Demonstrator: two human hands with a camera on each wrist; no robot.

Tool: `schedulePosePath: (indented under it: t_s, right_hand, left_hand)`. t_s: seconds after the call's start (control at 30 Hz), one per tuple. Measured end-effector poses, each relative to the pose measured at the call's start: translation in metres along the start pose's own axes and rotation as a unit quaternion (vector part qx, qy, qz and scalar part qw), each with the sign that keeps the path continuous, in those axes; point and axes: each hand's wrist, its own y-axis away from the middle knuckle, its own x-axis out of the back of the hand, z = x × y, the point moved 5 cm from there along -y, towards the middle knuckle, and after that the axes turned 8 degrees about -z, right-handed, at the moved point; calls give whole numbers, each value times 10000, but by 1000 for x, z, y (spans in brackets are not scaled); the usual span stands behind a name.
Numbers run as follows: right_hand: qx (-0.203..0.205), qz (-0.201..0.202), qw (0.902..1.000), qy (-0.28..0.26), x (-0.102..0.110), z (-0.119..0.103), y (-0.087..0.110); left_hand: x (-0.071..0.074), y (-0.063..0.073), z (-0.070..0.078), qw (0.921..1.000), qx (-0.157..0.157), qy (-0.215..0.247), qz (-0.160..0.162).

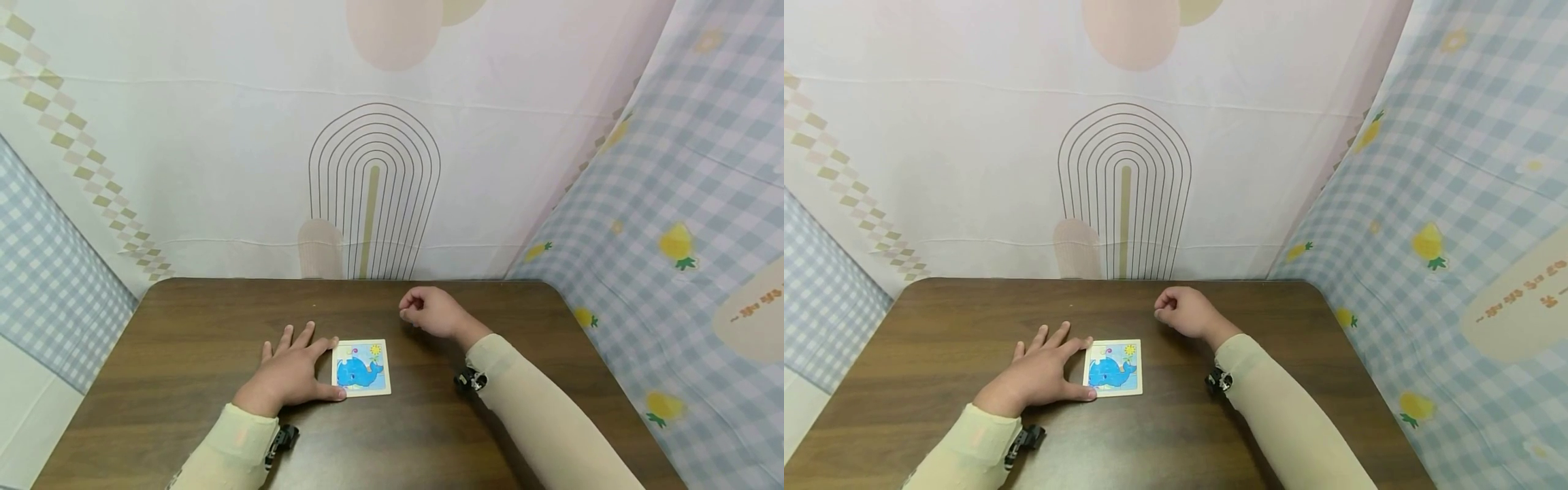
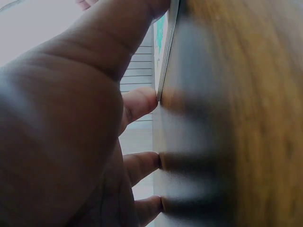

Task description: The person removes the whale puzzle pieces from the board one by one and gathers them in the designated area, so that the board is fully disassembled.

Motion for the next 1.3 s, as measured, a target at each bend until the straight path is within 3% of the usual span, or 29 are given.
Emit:
schedulePosePath:
  t_s: [0.27,0.57,0.83,1.0,1.17,1.3]
  right_hand:
    - [413,-310,9982,316,-26,-34,4]
    - [593,-837,9938,420,-55,-53,10]
    - [732,-963,9842,1296,-66,-62,8]
    - [795,-1159,9681,2073,-71,-69,4]
    - [959,-1280,9382,3070,-78,-79,-2]
    - [894,-1336,9226,3505,-83,-84,-3]
  left_hand:
    - [1,-2,0,10000,1,-31,15]
    - [0,-2,0,10000,17,-54,-35]
    - [2,1,2,10000,8,-46,-43]
    - [2,3,3,10000,-5,-36,-43]
    - [2,1,1,10000,-13,-31,-39]
    - [0,-1,-1,10000,-3,-49,-27]
